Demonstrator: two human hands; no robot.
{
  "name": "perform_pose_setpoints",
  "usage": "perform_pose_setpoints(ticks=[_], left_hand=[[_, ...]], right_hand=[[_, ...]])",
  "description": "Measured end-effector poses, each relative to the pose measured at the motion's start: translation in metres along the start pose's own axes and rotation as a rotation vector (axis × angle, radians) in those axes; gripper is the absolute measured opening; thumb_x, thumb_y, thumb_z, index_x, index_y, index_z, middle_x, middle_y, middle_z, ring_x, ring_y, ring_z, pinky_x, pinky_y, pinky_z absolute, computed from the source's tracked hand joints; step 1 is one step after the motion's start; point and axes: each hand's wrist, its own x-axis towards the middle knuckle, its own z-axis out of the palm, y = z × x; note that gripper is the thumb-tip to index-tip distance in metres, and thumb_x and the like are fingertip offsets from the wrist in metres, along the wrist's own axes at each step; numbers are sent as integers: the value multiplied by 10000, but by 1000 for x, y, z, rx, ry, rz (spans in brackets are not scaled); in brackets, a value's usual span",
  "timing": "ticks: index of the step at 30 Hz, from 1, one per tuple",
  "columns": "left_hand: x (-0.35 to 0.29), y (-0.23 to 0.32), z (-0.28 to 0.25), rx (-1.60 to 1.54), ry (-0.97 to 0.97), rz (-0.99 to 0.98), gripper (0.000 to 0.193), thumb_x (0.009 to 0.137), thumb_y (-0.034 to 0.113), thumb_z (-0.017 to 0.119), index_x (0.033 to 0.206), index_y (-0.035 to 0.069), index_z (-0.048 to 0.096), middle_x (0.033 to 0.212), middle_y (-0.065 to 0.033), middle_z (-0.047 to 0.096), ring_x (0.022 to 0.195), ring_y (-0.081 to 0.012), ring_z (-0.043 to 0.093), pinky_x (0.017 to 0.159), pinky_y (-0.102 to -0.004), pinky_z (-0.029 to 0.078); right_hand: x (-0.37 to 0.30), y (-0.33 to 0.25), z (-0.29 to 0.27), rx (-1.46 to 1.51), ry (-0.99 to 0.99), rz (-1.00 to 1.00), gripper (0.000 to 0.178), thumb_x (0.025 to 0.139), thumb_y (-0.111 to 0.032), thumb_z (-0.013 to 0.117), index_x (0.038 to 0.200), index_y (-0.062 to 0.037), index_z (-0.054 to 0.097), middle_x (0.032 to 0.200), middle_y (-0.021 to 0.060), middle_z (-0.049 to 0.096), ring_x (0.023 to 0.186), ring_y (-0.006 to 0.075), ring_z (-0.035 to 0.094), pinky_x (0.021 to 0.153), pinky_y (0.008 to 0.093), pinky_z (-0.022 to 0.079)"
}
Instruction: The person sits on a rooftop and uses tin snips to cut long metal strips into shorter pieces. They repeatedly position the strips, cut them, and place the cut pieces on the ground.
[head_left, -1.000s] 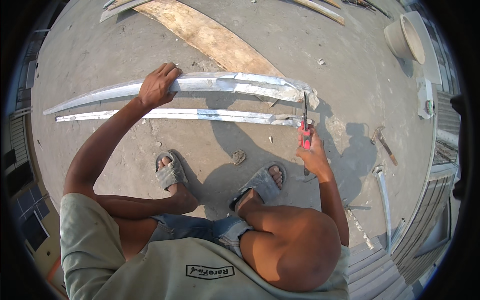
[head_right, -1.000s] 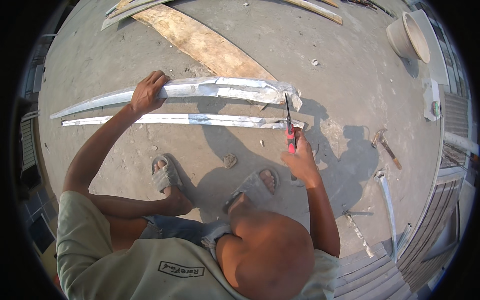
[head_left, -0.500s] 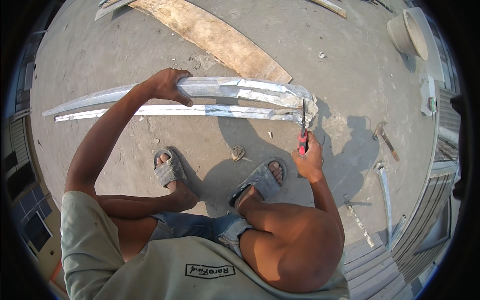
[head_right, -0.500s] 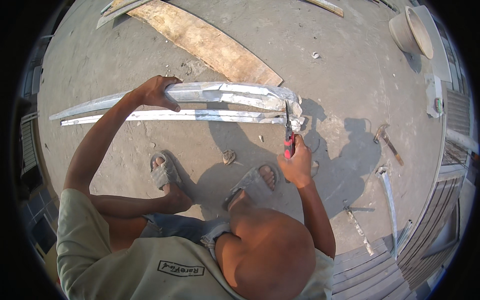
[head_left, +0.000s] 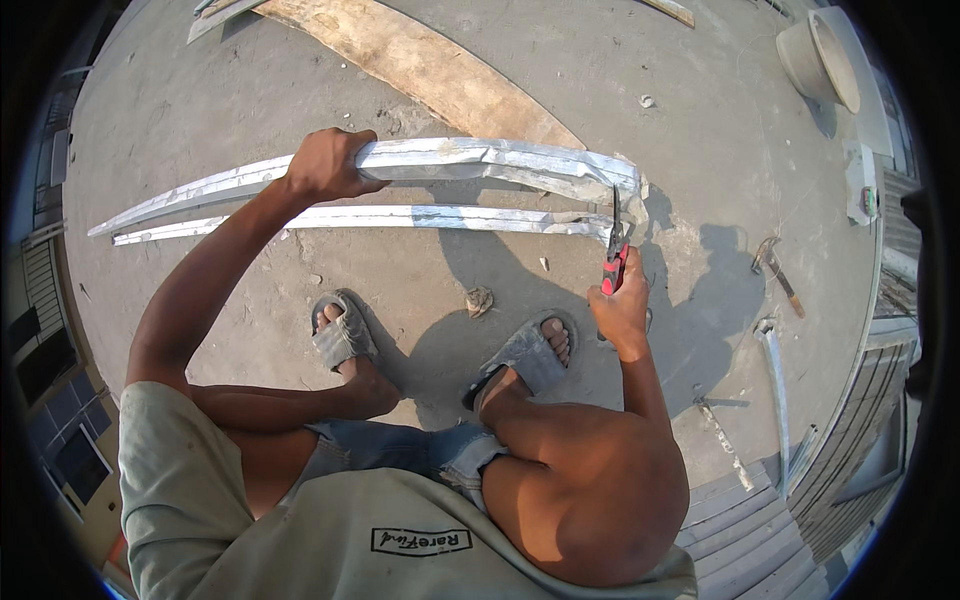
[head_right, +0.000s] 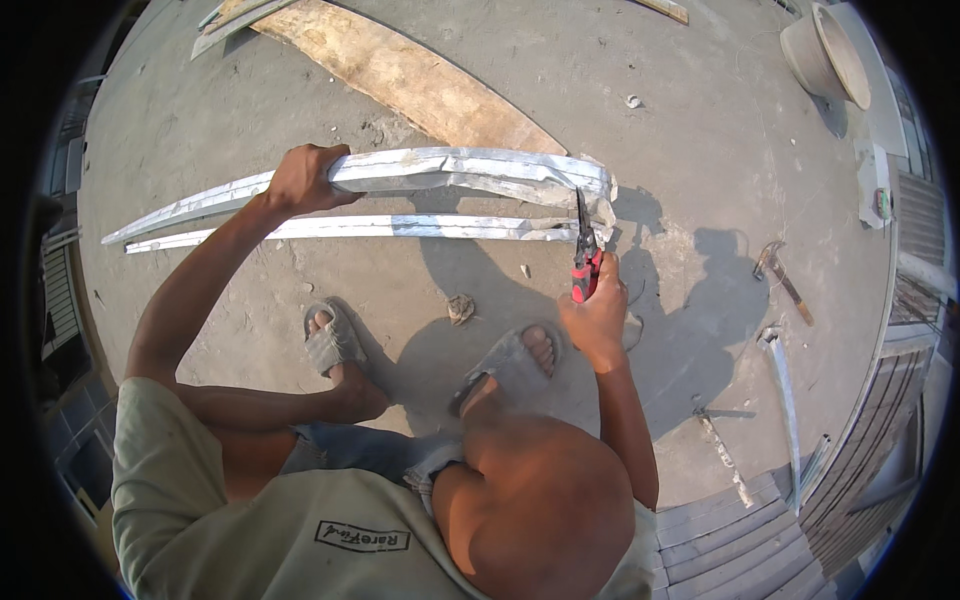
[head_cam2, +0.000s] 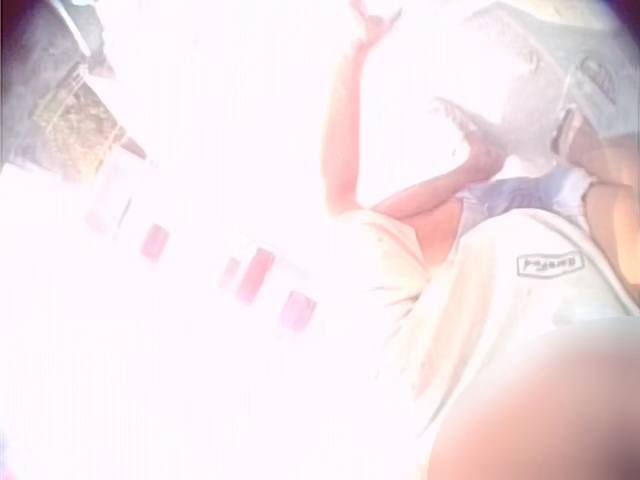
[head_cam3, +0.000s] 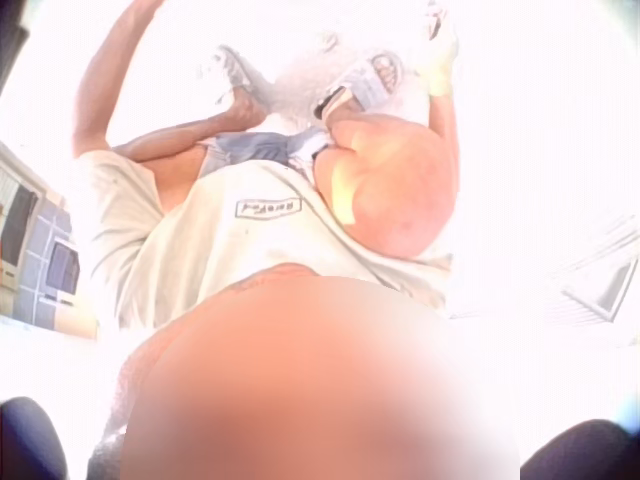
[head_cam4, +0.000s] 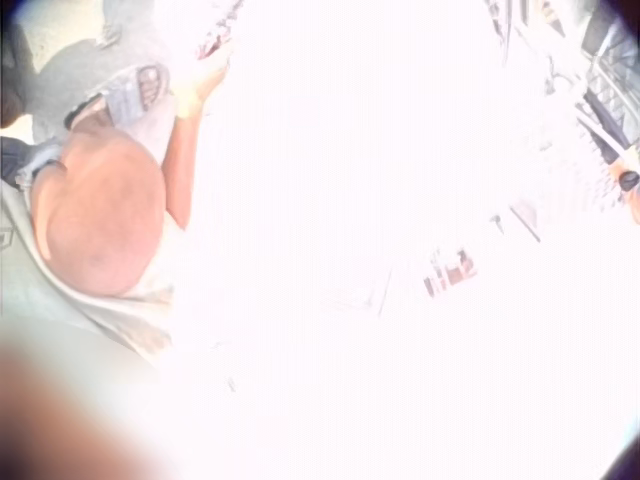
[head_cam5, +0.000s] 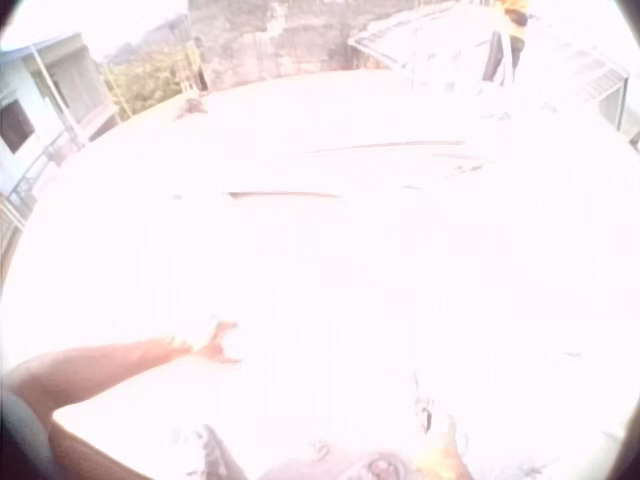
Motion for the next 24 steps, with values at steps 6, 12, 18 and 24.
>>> perform_pose_setpoints(ticks=[6, 12, 18, 24], left_hand=[[-7, 5, 15, 22, 24, 68, 483, 726, 381, 839, 1066, 67, 703, 834, -155, 749, 745, -316, 737, 719, -425, 585], [-10, 8, 25, -22, -76, 20, 457, 719, 396, 815, 1038, 91, 697, 842, -168, 740, 792, -362, 724, 755, -447, 581], [-10, 12, 26, -41, -127, 39, 458, 723, 407, 809, 1039, 93, 705, 848, -168, 744, 793, -346, 729, 768, -449, 577], [-1, 14, 35, -15, -166, 30, 544, 700, 425, 843, 1066, 51, 693, 903, -174, 747, 811, -320, 733, 777, -413, 582]], right_hand=[[-25, 8, 1, 142, -42, 32, 371, 663, -17, 642, 1014, -44, 522, 773, 23, 518, 667, 141, 484, 635, 287, 429], [-37, 19, 1, 528, -217, 251, 385, 652, 43, 640, 972, -105, 485, 805, -32, 448, 655, 77, 440, 584, 242, 376], [-45, 6, -20, 589, -302, 446, 373, 683, 45, 632, 997, -94, 488, 820, -17, 483, 643, 90, 482, 560, 257, 389], [-37, 15, -3, 721, -221, 390, 392, 724, 11, 627, 1090, -70, 516, 814, 25, 541, 652, 124, 540, 587, 280, 464]])
